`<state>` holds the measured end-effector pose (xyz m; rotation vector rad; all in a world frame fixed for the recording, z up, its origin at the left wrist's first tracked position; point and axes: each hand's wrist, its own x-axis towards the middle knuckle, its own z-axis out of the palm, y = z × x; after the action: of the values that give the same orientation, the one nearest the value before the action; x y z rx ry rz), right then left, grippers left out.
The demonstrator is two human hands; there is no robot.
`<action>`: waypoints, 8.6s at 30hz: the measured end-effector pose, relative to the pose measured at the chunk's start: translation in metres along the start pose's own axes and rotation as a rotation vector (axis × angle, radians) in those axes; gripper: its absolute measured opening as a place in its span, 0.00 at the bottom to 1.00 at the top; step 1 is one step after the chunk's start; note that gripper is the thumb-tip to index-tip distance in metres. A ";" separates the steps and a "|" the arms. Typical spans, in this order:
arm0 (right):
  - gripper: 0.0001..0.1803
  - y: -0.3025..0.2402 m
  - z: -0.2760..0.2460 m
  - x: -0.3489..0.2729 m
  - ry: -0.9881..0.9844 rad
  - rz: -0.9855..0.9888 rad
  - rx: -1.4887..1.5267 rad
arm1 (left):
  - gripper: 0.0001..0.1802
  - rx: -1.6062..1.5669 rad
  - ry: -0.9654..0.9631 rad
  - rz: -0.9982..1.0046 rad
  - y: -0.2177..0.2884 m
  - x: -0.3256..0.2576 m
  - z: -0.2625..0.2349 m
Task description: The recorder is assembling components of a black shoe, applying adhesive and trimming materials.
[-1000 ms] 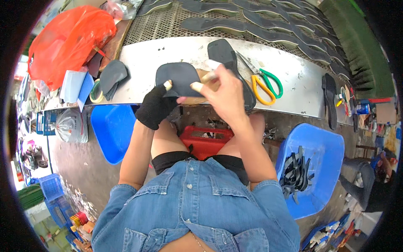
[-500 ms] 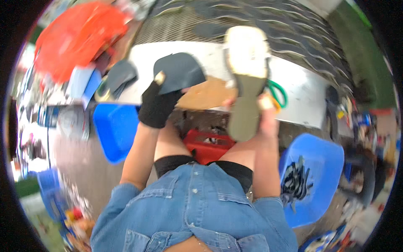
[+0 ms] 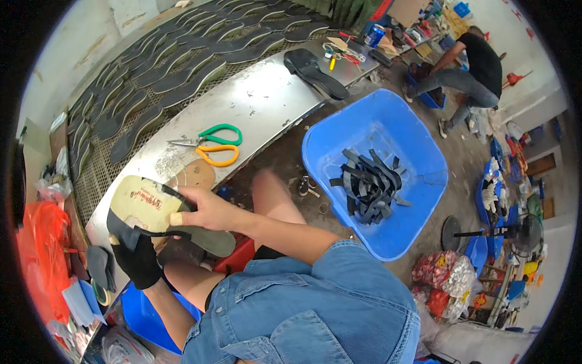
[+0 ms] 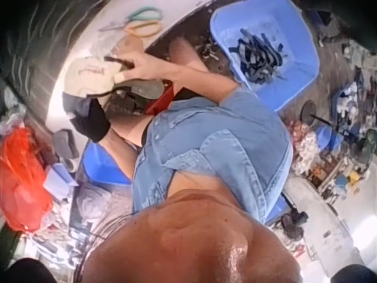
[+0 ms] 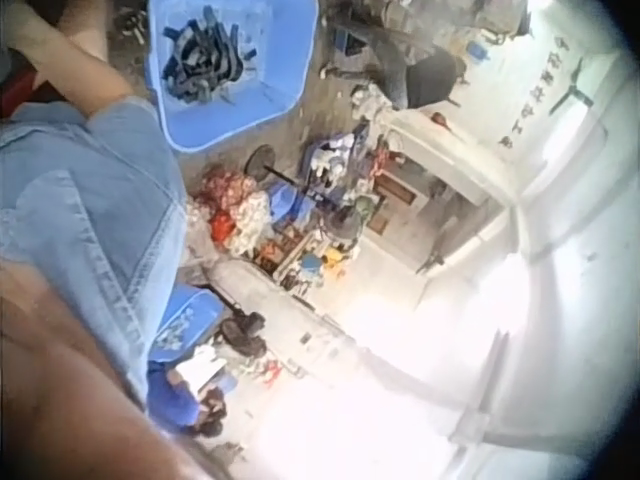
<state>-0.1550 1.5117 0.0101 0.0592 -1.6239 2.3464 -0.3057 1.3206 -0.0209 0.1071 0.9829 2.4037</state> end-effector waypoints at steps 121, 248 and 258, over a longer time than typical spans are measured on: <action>0.32 -0.146 -0.247 -0.057 0.823 0.115 -1.919 | 0.13 0.743 -0.052 -0.007 -0.012 -0.023 0.007; 0.36 -0.140 -0.339 -0.032 0.857 -0.048 -1.875 | 0.15 0.949 -0.400 -0.042 -0.081 0.042 0.164; 0.35 -0.133 -0.316 -0.067 0.873 -0.427 -1.371 | 0.30 0.515 -0.411 -0.498 -0.285 0.141 0.314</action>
<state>-0.0163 1.8325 0.0026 -0.6865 -1.9784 0.4433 -0.2145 1.7580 -0.0002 0.4623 1.2274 1.5606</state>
